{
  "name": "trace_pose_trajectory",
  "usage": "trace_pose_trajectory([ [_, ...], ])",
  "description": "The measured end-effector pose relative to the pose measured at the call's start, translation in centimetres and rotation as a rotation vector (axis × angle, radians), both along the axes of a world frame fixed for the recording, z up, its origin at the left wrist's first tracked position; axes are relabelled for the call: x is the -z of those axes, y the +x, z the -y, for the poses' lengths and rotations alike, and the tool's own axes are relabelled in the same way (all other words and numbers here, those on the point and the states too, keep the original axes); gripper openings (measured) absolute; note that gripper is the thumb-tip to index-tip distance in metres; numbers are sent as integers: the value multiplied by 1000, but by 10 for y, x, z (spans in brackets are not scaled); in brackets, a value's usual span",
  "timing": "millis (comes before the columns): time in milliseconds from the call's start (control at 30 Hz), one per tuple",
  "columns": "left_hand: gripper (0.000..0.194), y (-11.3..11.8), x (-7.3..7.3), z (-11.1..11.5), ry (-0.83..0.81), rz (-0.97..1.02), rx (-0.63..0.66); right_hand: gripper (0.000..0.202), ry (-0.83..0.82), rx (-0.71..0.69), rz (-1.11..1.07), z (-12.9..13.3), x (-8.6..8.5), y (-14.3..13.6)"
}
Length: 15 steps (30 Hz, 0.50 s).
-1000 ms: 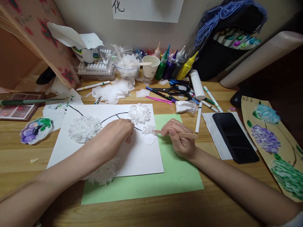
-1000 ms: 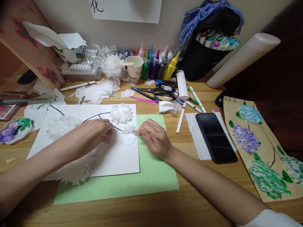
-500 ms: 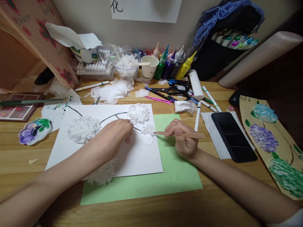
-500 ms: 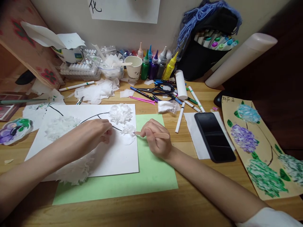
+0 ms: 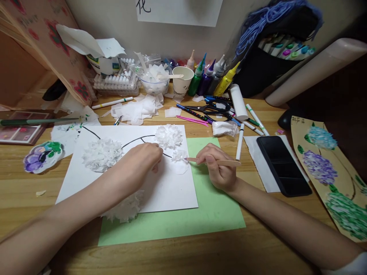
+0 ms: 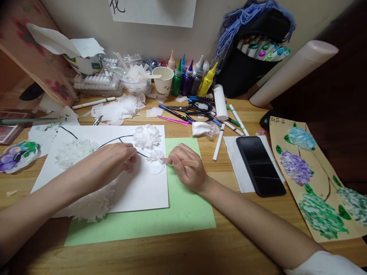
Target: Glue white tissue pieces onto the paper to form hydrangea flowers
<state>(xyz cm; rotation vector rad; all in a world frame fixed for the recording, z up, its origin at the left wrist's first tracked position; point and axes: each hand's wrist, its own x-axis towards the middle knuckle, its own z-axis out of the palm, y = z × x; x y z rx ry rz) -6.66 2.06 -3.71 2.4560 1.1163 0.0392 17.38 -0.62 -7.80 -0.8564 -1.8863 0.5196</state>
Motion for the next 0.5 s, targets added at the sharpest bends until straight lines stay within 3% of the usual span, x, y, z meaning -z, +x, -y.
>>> trace_pose_trajectory([
  [267,14,1,-3,0,5,9,5,25,-24,-76,24,-3,-2,-1],
  [500,13,3,-4,-1,-29,-8,-21,34,-65,85,-322,1,4,3],
])
